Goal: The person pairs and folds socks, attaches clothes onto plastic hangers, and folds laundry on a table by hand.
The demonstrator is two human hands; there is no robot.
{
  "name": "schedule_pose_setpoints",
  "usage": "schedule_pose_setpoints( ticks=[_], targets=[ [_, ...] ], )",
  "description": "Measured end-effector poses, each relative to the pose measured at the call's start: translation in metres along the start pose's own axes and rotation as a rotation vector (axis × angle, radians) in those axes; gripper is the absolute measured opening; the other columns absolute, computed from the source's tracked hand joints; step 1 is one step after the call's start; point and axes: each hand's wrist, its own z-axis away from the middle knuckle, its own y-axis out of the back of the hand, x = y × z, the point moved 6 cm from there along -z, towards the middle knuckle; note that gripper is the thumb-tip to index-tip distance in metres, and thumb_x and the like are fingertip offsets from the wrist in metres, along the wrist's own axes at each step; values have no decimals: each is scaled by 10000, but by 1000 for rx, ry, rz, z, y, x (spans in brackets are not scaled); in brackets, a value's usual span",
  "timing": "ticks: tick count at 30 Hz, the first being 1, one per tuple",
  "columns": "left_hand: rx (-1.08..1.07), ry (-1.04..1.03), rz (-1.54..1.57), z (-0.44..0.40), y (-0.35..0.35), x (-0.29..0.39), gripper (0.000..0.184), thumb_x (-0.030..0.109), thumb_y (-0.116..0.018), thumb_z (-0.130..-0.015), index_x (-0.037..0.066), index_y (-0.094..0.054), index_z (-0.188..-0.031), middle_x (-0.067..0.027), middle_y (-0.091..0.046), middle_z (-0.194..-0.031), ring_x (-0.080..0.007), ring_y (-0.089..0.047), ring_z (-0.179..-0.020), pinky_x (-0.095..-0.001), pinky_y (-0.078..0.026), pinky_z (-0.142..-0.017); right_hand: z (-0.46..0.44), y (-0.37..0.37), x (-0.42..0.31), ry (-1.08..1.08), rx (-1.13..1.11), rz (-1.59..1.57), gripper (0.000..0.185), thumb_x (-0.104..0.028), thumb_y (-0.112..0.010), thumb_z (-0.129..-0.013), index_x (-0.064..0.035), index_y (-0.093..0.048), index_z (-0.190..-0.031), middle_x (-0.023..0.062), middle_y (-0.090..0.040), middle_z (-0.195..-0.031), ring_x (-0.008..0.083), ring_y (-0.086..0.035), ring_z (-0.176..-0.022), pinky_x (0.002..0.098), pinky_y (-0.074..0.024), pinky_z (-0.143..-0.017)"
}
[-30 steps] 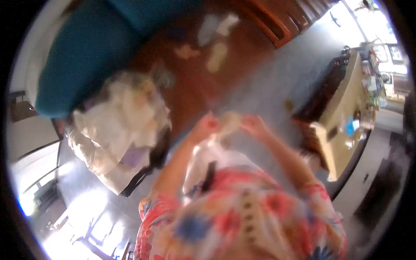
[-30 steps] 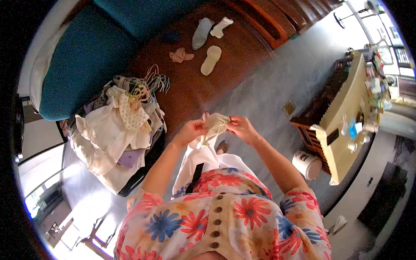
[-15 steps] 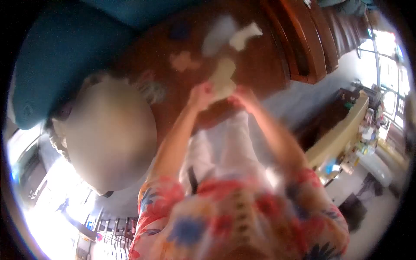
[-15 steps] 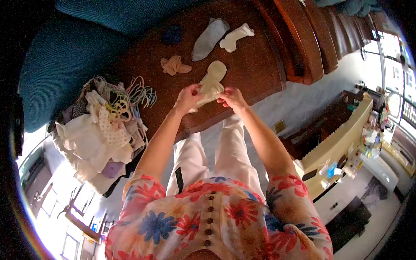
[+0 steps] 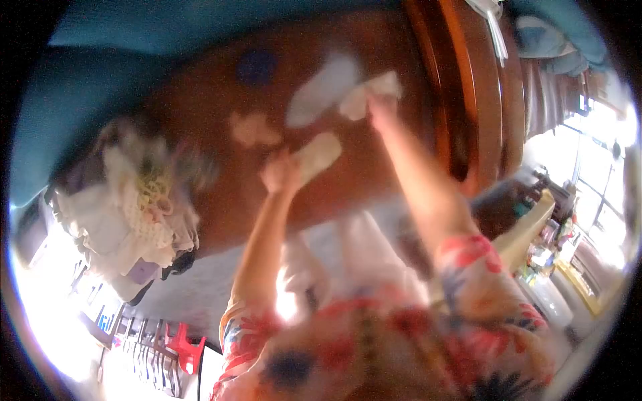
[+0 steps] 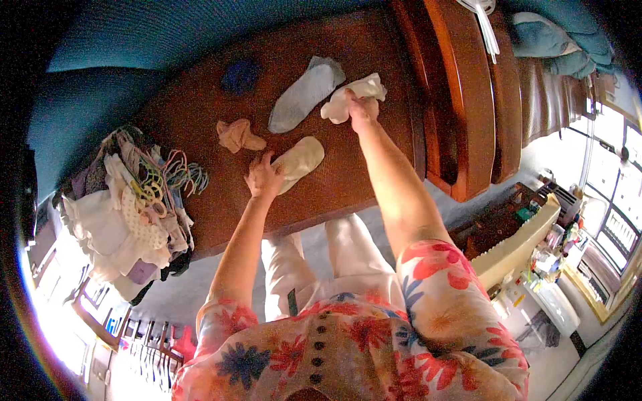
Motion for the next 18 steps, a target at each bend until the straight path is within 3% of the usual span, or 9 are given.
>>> schedule_pose_setpoints(
  ticks=[1, 2, 6, 8, 11, 13, 15, 17, 18],
  targets=[
    [39, 8, 9, -1, 3, 3, 526, 316, -569, -747, 179, -407, -1228, -122, -445, -1205, -280, -428, -1100, -490, -331, -902, -19, -3, 8, 66, 43, -92, 435, -162, -684, -718, -39, -451, -1064, 101, -540, -984, 175, -531, -743, 315, -460, -577],
    [4, 59, -9, -5, 7, 9, 488, 301, -565, -754, 189, -430, -1210, -119, -489, -1151, -285, -447, -1068, -459, -354, -887, -36, -14, 12, 11, -118, -170, 432, -63, -659, -681, -52, -422, -1042, 90, -506, -991, 196, -512, -781, 305, -474, -660],
    [149, -36, 143, -22, 7, 12, 393, 217, -553, -747, 160, -504, -1133, -120, -549, -1062, -283, -515, -984, -393, -420, -820, -51, -31, 23, -54, 185, -323, 393, 58, -561, -662, -44, -444, -1023, 72, -500, -994, 205, -479, -940, 353, -434, -776],
    [180, -88, 181, -16, 33, 29, 373, 228, -571, -765, 174, -498, -1126, -122, -535, -1054, -314, -496, -979, -410, -403, -822, 18, -21, -60, -93, 37, -86, 324, -30, -609, -739, 84, -475, -1010, 153, -571, -945, 245, -583, -804, 365, -518, -703],
    [225, -90, 148, -17, 53, 51, 351, 212, -586, -756, 163, -518, -1096, -126, -532, -1059, -322, -494, -975, -423, -393, -827, 50, 3, -97, -123, -208, -164, 370, -73, -616, -755, 104, -460, -1040, 170, -577, -917, 230, -607, -730, 322, -540, -642],
    [277, -112, 140, -29, 47, 55, 372, 197, -590, -737, 152, -516, -1099, -145, -529, -1049, -333, -468, -1006, -440, -365, -865, 85, 30, -151, 36, -450, -433, 301, -65, -614, -753, 62, -515, -1008, 136, -594, -855, 212, -607, -761, 271, -537, -630],
    [439, -227, 70, -39, 45, 57, 390, 190, -590, -727, 147, -510, -1106, -153, -531, -1029, -338, -459, -1013, -449, -349, -884, 96, 65, -194, 164, -387, -425, 306, -63, -623, -741, 33, -527, -1015, 113, -598, -850, 177, -607, -747, 233, -530, -597],
    [409, -224, 78, -47, 48, 60, 402, 186, -583, -726, 146, -500, -1117, -155, -518, -1027, -338, -449, -1015, -452, -348, -884, 87, 107, -220, 296, -397, -369, 303, -87, -628, -746, 7, -532, -1017, 96, -595, -901, 132, -596, -734, 207, -509, -577],
    [397, -216, 82, -52, 51, 63, 408, 184, -580, -726, 146, -495, -1123, -156, -512, -1025, -339, -445, -1016, -454, -347, -885, 77, 130, -238, 332, -272, -314, 290, -104, -634, -746, -2, -538, -999, 84, -594, -899, 111, -583, -715, 184, -485, -566]
  ],
)
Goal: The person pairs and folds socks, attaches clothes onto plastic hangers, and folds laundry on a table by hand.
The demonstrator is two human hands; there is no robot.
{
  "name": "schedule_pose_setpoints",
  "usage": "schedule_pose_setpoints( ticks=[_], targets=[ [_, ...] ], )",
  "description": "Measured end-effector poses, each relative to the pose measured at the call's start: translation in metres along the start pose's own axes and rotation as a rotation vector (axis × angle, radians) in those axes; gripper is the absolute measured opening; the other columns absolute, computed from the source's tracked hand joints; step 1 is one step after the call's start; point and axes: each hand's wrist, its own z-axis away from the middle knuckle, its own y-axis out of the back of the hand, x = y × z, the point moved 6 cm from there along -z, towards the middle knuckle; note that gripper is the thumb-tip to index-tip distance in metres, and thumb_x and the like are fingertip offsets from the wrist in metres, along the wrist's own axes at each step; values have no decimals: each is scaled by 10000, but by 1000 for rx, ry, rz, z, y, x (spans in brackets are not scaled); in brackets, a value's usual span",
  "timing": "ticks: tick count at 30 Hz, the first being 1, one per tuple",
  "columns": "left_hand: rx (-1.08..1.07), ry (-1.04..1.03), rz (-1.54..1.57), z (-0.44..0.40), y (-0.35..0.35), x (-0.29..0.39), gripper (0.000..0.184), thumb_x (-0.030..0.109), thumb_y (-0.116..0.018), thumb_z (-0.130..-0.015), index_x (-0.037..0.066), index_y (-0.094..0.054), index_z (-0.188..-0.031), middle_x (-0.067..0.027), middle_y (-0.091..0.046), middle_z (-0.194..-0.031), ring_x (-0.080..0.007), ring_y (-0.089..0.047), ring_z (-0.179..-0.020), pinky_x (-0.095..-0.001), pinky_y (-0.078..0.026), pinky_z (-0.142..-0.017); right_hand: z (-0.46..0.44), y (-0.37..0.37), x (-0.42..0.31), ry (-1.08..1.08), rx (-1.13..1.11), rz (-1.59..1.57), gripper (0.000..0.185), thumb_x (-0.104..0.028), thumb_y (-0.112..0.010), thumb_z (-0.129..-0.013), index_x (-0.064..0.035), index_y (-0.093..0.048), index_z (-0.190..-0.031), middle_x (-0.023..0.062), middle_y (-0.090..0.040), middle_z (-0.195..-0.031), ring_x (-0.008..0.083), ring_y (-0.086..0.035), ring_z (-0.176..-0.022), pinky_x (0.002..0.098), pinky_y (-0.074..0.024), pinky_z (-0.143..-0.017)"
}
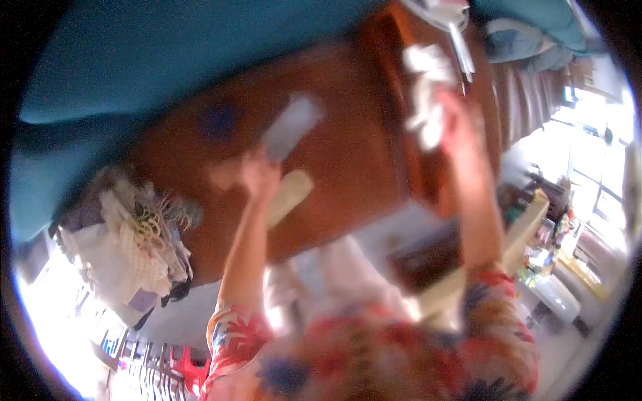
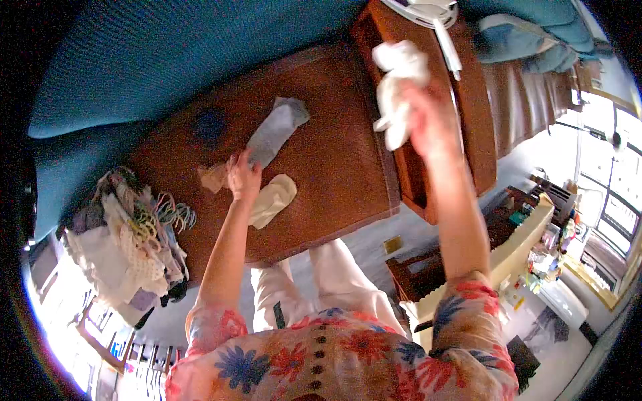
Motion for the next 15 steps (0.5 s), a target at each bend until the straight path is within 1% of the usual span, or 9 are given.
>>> schedule_pose_setpoints(
  ticks=[1, 3, 5, 6, 7, 11, 12, 13, 15],
  targets=[
    [17, 0, -2, -3, 4, 2, 413, 190, -579, -728, 148, -490, -1129, -158, -502, -1044, -339, -437, -1025, -452, -347, -888, -10, 14, -21, 43, 107, 82, 278, -121, -640, -745, -10, -544, -981, 72, -594, -896, 89, -570, -697, 161, -461, -555],
    [49, -9, 6, -10, 9, 9, 424, 201, -576, -731, 154, -479, -1141, -161, -482, -1081, -341, -422, -1042, -448, -346, -895, -30, 13, -46, 131, 115, -23, 250, -164, -662, -740, -43, -558, -932, 54, -594, -855, 77, -548, -698, 190, -452, -587],
    [-13, 26, -37, -19, 1, 7, 438, 229, -583, -735, 141, -471, -1149, -167, -457, -1130, -339, -407, -1065, -446, -347, -896, -51, 36, -30, 82, 275, 97, 271, -236, -654, -757, -49, -561, -929, 47, -593, -838, 91, -552, -733, 229, -444, -629],
    [-45, 42, -59, -23, -2, 5, 446, 243, -586, -737, 134, -467, -1153, -169, -445, -1155, -338, -399, -1077, -444, -347, -897, -53, 44, -24, -2, 423, 494, 346, -323, -633, -771, -33, -557, -942, 27, -595, -860, 120, -559, -780, 281, -436, -663],
    [-71, 67, -99, -28, -5, 4, 461, 269, -594, -734, 128, -466, -1154, -170, -441, -1165, -336, -397, -1082, -442, -352, -893, -73, 67, -8, 139, 309, 714, 417, -397, -603, -774, -35, -558, -976, 18, -606, -853, 139, -566, -758, 285, -422, -674],
    [-160, 150, -231, -36, -11, 10, 571, 401, -622, -705, 61, -468, -1137, -181, -498, -1110, -322, -465, -1026, -417, -417, -828, -46, 73, 7, 456, 512, 1412, 443, -420, -509, -808, -110, -490, -1124, 106, -523, -1113, 262, -460, -1031, 451, -333, -860],
    [-217, 181, -252, -40, -17, 10, 579, 409, -623, -701, 51, -472, -1130, -183, -518, -1082, -316, -488, -1004, -413, -430, -812, -31, 58, 15, 637, 526, 1651, 402, -354, -484, -831, -118, -481, -1156, 95, -502, -1160, 305, -451, -1057, 465, -332, -889],
    [-273, 213, -273, -45, -22, 10, 587, 418, -623, -697, 40, -476, -1122, -184, -537, -1055, -310, -511, -981, -408, -443, -795, -29, 57, 21, 652, 531, 1679, 376, -343, -452, -844, -160, -458, -1172, 54, -441, -1233, 305, -393, -1114, 475, -303, -910],
    [-297, 243, -309, -55, -53, -10, 598, 405, -637, -674, 18, -488, -1104, -179, -567, -987, -288, -546, -934, -392, -459, -767, -33, 63, 22, 634, 529, 1633, 366, -345, -426, -855, -165, -448, -1173, 44, -432, -1239, 296, -387, -1121, 475, -298, -910]
  ],
)
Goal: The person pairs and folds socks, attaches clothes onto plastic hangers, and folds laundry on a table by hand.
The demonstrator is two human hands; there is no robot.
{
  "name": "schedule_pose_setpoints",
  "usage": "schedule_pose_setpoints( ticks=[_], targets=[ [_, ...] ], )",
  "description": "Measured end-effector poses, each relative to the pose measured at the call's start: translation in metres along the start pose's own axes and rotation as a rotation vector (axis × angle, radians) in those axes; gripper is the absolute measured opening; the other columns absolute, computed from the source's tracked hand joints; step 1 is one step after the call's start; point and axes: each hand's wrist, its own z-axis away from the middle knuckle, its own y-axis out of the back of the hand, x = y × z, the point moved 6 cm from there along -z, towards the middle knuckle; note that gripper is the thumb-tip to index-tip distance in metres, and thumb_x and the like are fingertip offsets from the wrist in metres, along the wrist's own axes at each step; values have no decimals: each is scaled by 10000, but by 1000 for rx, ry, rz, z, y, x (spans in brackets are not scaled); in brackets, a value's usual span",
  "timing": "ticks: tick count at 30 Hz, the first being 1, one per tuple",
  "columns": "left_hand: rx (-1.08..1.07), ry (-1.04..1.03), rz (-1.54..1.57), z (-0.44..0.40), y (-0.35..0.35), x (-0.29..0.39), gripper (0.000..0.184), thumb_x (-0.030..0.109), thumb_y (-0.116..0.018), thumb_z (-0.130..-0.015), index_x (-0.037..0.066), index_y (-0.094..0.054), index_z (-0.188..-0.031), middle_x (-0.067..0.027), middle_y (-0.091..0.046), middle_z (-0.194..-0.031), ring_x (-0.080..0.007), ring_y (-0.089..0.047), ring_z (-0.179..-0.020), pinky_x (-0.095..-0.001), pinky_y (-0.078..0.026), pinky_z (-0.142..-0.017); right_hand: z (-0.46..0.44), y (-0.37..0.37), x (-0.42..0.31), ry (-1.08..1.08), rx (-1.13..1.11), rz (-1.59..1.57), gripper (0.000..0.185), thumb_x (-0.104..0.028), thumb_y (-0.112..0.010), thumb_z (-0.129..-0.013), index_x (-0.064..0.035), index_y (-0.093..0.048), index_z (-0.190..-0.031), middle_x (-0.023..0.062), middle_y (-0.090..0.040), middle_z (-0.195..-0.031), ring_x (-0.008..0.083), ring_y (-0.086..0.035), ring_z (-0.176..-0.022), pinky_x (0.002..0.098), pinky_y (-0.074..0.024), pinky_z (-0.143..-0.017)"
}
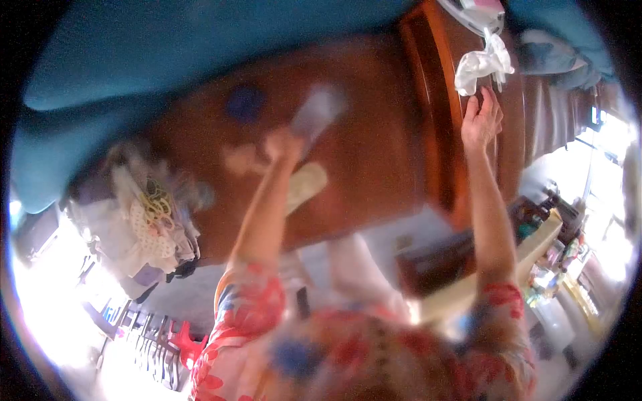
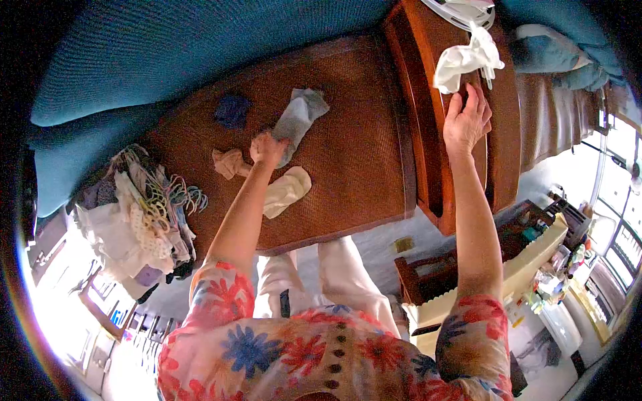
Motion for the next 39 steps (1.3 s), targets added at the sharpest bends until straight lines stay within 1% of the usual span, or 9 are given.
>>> schedule_pose_setpoints(
  ticks=[6, 9, 11, 16, 24, 28, 30, 32, 39],
  targets=[
    [35, -376, 303, 21, 50, 63, 537, 226, -633, -627, -22, -507, -1086, -147, -602, -922, -242, -585, -850, -329, -471, -725, -1, -4, 1, -53, -61, -39, 354, -320, -418, -861, -151, -438, -1171, 40, -406, -1259, 273, -339, -1154, 455, -244, -932],
    [-141, -405, 875, 41, 112, 124, 460, 78, -576, -625, -40, -512, -1065, -113, -603, -878, -187, -572, -761, -291, -453, -675, -2, -2, -2, -59, -74, -33, 355, -313, -420, -857, -152, -428, -1174, 25, -396, -1269, 263, -326, -1167, 441, -237, -940],
    [-70, -615, 744, 48, 154, 166, 427, 39, -569, -621, -32, -523, -1039, -89, -596, -839, -156, -543, -718, -273, -436, -650, -3, -1, -3, -77, -82, -39, 359, -315, -420, -852, -151, -430, -1171, 14, -391, -1272, 253, -319, -1175, 436, -220, -950],
    [-275, -822, 1004, 5, 158, 202, 456, 59, -607, -635, -11, -514, -1076, -95, -604, -878, -169, -566, -736, -269, -450, -680, -4, 2, -5, -92, -81, -36, 360, -297, -424, -839, -141, -439, -1163, 14, -390, -1271, 252, -317, -1177, 438, -207, -960],
    [-157, -325, 648, -31, 130, 131, 615, 201, -683, -674, -4, -432, -1197, -215, -511, -1127, -277, -511, -1039, -321, -434, -844, 4, -2, -6, -37, -49, 44, 354, -289, -427, -851, -145, -449, -1173, 33, -408, -1264, 250, -343, -1166, 442, -257, -946],
    [216, -341, 528, -21, 112, 69, 527, 243, -657, -684, 83, -484, -1155, -213, -530, -1085, -329, -523, -995, -349, -434, -848, 4, -5, -5, -71, -85, 22, 353, -298, -406, -865, -160, -421, -1190, 39, -396, -1272, 270, -325, -1177, 456, -237, -953],
    [182, -283, 322, 12, 108, 26, 463, 227, -626, -697, 131, -502, -1133, -195, -539, -1066, -319, -537, -963, -355, -441, -834, 3, -6, -5, -77, -88, -10, 366, -310, -408, -860, -164, -416, -1195, 41, -393, -1275, 277, -322, -1178, 463, -233, -953],
    [384, -245, 22, 30, 83, -33, 470, 210, -601, -716, 152, -475, -1165, -178, -536, -1070, -307, -543, -954, -364, -446, -822, 3, -8, -3, -37, -63, -16, 382, -326, -404, -856, -171, -407, -1206, 40, -383, -1284, 281, -313, -1186, 474, -237, -942],
    [40, -39, -80, 43, 55, -107, 539, 274, -588, -722, 160, -420, -1222, -134, -541, -1091, -271, -552, -951, -361, -483, -738, 2, -17, 5, -37, -56, 14, 396, -341, -408, -846, -179, -423, -1207, 54, -389, -1282, 303, -351, -1155, 477, -266, -933]
  ],
)
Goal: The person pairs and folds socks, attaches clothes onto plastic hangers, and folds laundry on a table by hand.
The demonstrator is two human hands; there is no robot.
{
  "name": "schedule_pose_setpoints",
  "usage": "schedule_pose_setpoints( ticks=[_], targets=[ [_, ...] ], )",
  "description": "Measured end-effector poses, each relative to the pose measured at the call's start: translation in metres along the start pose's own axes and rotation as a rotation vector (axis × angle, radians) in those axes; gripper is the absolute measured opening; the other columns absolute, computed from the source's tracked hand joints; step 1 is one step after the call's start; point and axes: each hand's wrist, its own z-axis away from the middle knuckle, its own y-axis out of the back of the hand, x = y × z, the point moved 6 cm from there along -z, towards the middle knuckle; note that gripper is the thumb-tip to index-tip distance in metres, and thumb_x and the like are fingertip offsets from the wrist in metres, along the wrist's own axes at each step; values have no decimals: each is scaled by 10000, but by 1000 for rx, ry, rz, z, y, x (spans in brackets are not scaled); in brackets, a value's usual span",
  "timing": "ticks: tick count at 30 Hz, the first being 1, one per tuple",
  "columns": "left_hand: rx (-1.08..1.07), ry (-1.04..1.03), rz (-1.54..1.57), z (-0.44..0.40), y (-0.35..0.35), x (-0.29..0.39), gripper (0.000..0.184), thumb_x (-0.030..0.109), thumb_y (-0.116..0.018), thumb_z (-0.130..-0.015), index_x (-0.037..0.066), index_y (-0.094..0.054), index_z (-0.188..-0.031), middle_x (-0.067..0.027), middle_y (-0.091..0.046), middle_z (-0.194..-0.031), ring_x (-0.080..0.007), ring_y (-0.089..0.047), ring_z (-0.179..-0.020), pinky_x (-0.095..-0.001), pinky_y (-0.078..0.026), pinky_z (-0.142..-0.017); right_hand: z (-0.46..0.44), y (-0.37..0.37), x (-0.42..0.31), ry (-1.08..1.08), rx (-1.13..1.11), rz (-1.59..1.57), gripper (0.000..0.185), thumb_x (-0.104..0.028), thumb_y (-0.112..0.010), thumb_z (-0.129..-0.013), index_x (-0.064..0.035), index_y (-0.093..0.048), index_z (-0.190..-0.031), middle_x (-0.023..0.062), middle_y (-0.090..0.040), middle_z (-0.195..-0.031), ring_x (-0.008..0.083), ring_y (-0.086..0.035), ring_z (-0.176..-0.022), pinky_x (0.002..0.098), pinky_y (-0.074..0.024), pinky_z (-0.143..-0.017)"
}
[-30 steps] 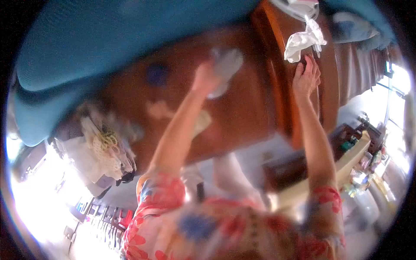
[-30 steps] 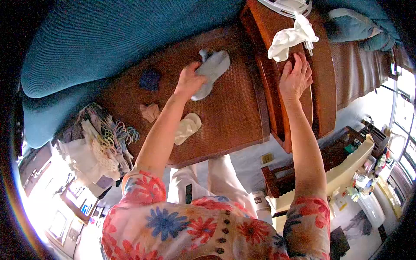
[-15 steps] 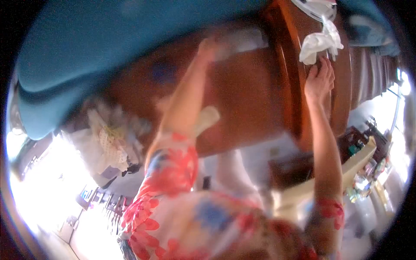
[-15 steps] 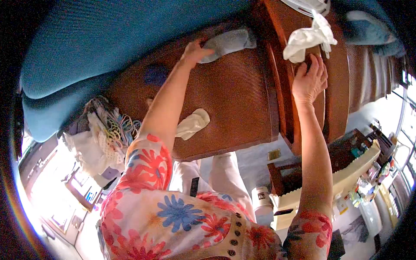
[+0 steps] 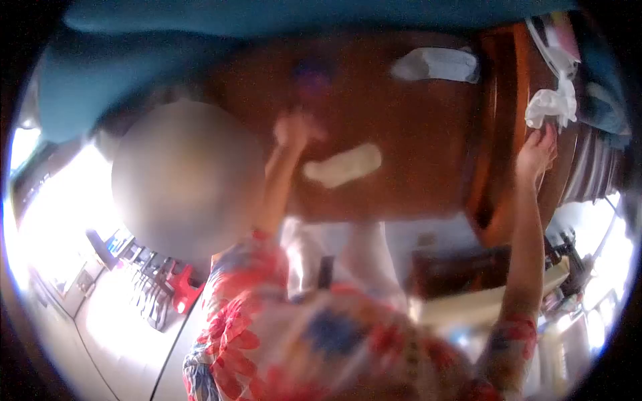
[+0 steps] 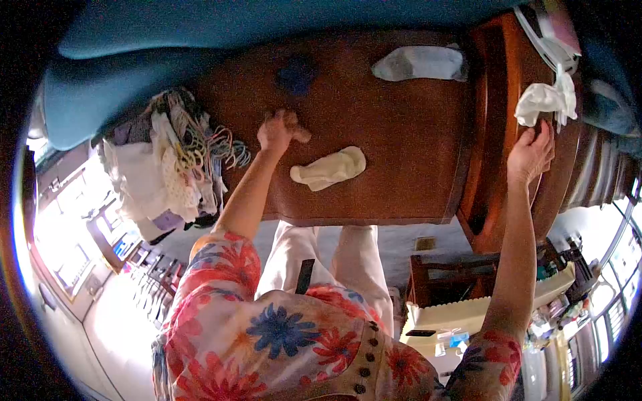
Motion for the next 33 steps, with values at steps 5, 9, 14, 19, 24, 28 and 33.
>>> schedule_pose_setpoints(
  ticks=[5, 9, 14, 19, 24, 28, 33],
  targets=[
    [-242, 53, 391, -2, 41, 16, 637, 334, -646, -703, 90, -400, -1238, -90, -601, -994, -216, -599, -837, -317, -479, -730, -1, 1, 1, -56, -38, 56, 401, -347, -392, -848, -205, -417, -1223, 46, -396, -1280, 329, -347, -1158, 526, -267, -914],
    [47, -16, 860, 27, 62, -13, 713, 318, -704, -663, 98, -377, -1258, -62, -610, -965, -192, -602, -812, -307, -478, -740, -6, -9, 10, -47, -59, 45, 431, -405, -323, -864, -212, -388, -1244, 33, -348, -1319, 324, -306, -1194, 546, -232, -927],
    [538, 362, 913, 86, 48, -168, 197, 63, -621, -725, 78, -635, -921, -27, -638, -757, -103, -583, -700, -228, -472, -662, -7, 0, -7, -133, -170, 110, 446, -390, -278, -875, -206, -355, -1274, 30, -328, -1337, 298, -308, -1206, 556, -242, -919],
    [596, 546, 635, 162, 49, -277, 334, 200, -668, -670, 82, -582, -970, -115, -587, -880, -261, -576, -788, -356, -463, -689, -19, -3, -12, -113, -369, 172, 440, -321, -293, -884, -132, -343, -1278, 91, -335, -1324, 283, -331, -1199, 471, -290, -943],
    [507, 438, 334, 147, -7, -327, 526, 202, -631, -659, 113, -436, -1140, -156, -511, -1057, -315, -532, -907, -413, -443, -753, -5, -3, 23, 173, -275, 161, 424, -207, -507, -808, -30, -432, -1187, 179, -456, -1201, 332, -427, -1105, 384, -343, -922],
    [485, 436, 366, 151, 10, -335, 404, 126, -565, -655, 127, -488, -1051, -124, -556, -976, -297, -545, -883, -394, -441, -744, 98, 55, -72, 243, -450, 24, 253, -114, -511, -765, -49, -556, -1005, 127, -592, -984, 251, -561, -917, 331, -440, -798],
    [697, 352, 528, 191, 91, -347, 293, 83, -559, -624, 73, -592, -915, -105, -602, -838, -236, -583, -737, -307, -460, -668, 222, 79, -229, 235, -785, -406, 230, -50, -542, -757, -34, -588, -983, 120, -619, -917, 201, -598, -848, 307, -462, -752]
  ],
)
